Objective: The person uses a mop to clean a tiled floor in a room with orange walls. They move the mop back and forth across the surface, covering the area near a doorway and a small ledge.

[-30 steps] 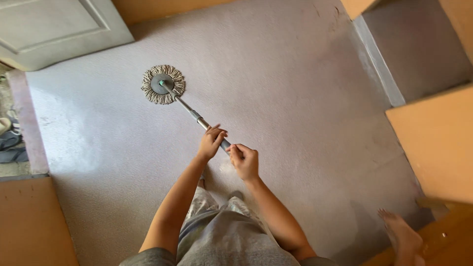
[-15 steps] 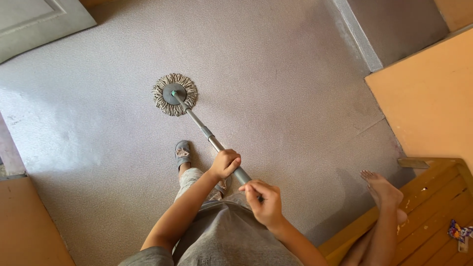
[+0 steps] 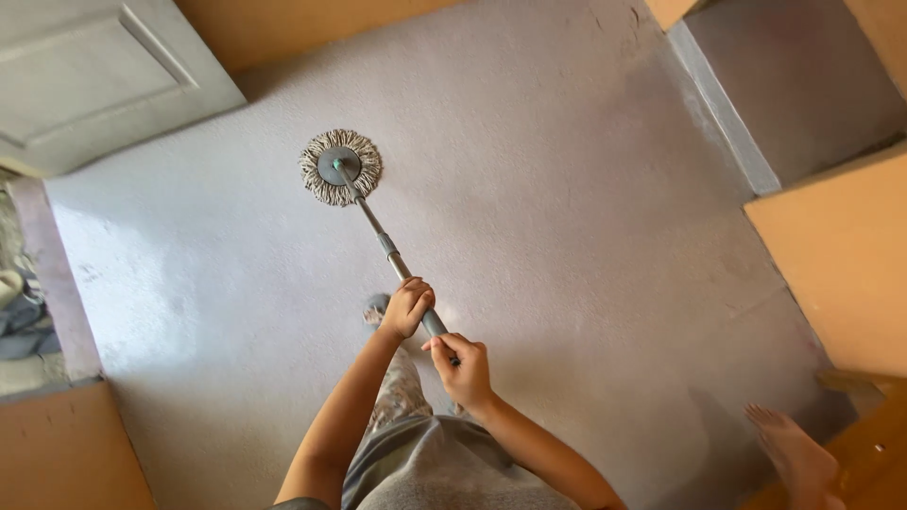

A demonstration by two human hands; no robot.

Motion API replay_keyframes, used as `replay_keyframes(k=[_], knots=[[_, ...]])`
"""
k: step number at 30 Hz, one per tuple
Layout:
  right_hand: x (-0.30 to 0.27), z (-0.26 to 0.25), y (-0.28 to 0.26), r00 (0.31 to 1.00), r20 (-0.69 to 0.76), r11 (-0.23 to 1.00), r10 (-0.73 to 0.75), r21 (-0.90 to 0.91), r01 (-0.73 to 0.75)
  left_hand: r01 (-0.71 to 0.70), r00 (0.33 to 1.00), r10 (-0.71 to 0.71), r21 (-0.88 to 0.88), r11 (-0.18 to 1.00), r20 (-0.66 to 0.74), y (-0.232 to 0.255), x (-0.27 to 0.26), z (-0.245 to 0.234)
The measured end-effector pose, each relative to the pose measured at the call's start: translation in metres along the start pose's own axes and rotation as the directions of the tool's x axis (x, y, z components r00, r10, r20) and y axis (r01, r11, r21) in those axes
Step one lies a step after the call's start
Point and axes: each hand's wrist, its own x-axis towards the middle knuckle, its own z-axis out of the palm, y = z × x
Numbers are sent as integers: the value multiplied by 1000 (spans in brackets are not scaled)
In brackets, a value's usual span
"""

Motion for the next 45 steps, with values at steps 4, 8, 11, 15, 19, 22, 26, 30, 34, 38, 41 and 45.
replay_keyframes(k=[4, 8, 11, 15, 19, 22, 26, 30, 34, 38, 41, 45], knots=[[82, 69, 24, 994, -46, 994, -94, -63, 91, 184, 981, -177, 80, 980, -81, -51, 39, -74], [161, 140, 45, 989, -61, 988, -135, -86, 130, 317, 941, -291, 147, 937, -174, -85, 76, -150], [210, 183, 69, 985, -89, 981, -146, -140, 133, 541, 838, -520, 130, 831, -166, -111, 98, -192], [268, 209, 107, 984, -126, 987, -123, -116, 109, 538, 841, -511, 181, 823, -178, -155, 122, -221], [301, 203, 119, 979, -178, 987, -100, -145, 75, 561, 827, -537, 187, 807, -163, -163, 137, -230], [295, 185, 135, 973, -215, 988, -84, -146, 53, 565, 823, -544, 137, 813, -167, -158, 137, -211], [251, 142, 118, 968, -226, 979, -106, -196, 61, 555, 831, -541, 140, 820, -128, -147, 129, -171], [191, 83, 101, 973, -227, 981, -39, -194, -6, 492, 870, -485, 88, 866, -89, -110, 121, -110], [125, 4, 64, 977, -204, 994, 62, -76, -79, 232, 970, -227, 52, 971, -88, -22, 116, -46], [57, -72, 0, 972, -205, 993, 115, 12, -115, 39, 999, -39, -21, 999, 16, 17, 91, 37], [4, -127, -43, 975, -187, 993, 120, 22, -118, -107, 987, 120, -116, 987, 111, 73, 73, 82], [-42, -176, -92, 998, -56, 995, 37, -87, -42, -209, 920, 266, -215, 954, 286, 145, 61, 110]])
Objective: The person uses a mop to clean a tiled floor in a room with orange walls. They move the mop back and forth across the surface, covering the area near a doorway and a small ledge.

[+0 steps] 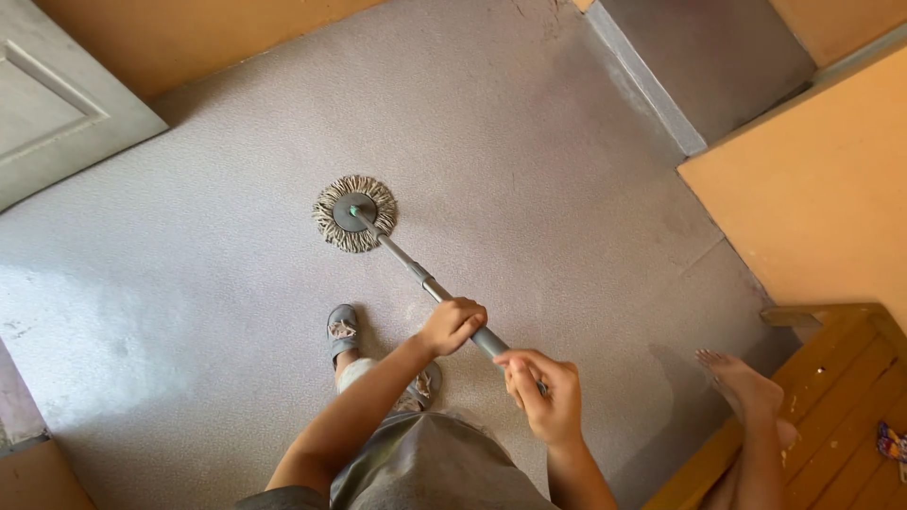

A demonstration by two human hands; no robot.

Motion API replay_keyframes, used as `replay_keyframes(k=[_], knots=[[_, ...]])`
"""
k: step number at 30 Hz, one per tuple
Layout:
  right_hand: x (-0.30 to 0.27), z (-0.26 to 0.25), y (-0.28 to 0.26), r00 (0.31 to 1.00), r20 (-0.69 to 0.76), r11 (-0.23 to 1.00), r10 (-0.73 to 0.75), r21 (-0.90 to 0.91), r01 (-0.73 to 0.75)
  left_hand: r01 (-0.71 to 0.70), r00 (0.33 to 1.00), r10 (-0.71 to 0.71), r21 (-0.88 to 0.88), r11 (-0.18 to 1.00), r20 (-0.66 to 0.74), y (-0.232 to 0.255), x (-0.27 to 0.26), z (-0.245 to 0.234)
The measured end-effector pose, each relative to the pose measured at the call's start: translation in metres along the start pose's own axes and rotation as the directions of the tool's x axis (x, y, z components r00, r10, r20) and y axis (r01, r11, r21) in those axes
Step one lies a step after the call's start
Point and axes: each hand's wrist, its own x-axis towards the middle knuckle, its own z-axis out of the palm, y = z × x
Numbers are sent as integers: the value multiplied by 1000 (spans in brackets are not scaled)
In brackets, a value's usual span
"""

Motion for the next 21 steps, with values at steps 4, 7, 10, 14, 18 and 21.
replay_keyframes(k=[4, 7, 10, 14, 18, 21], knots=[[-35, -4, 38, 994, -16, 993, -108, 55, 108, -78, 985, 77, 2, 997, -157, 1, -13, 31], [-24, 9, 19, 997, -21, 996, 76, 41, -76, -134, 971, 134, 10, 991, -200, -19, -20, 31], [-6, 26, 40, 991, -40, 989, 131, 76, -128, -79, 981, 91, 77, 994, -174, -41, -17, 8], [48, 50, 63, 992, -48, 992, 118, 60, -115, -9, 976, 26, 80, 997, -216, -75, 3, -32], [117, 86, 98, 998, 1, 998, 62, -2, -62, 121, 955, -75, 147, 982, -285, -134, 20, -81], [188, 116, 115, 1000, -18, 1000, -14, -1, 14, 179, 938, -114, 175, 968, -326, -189, 39, -130]])
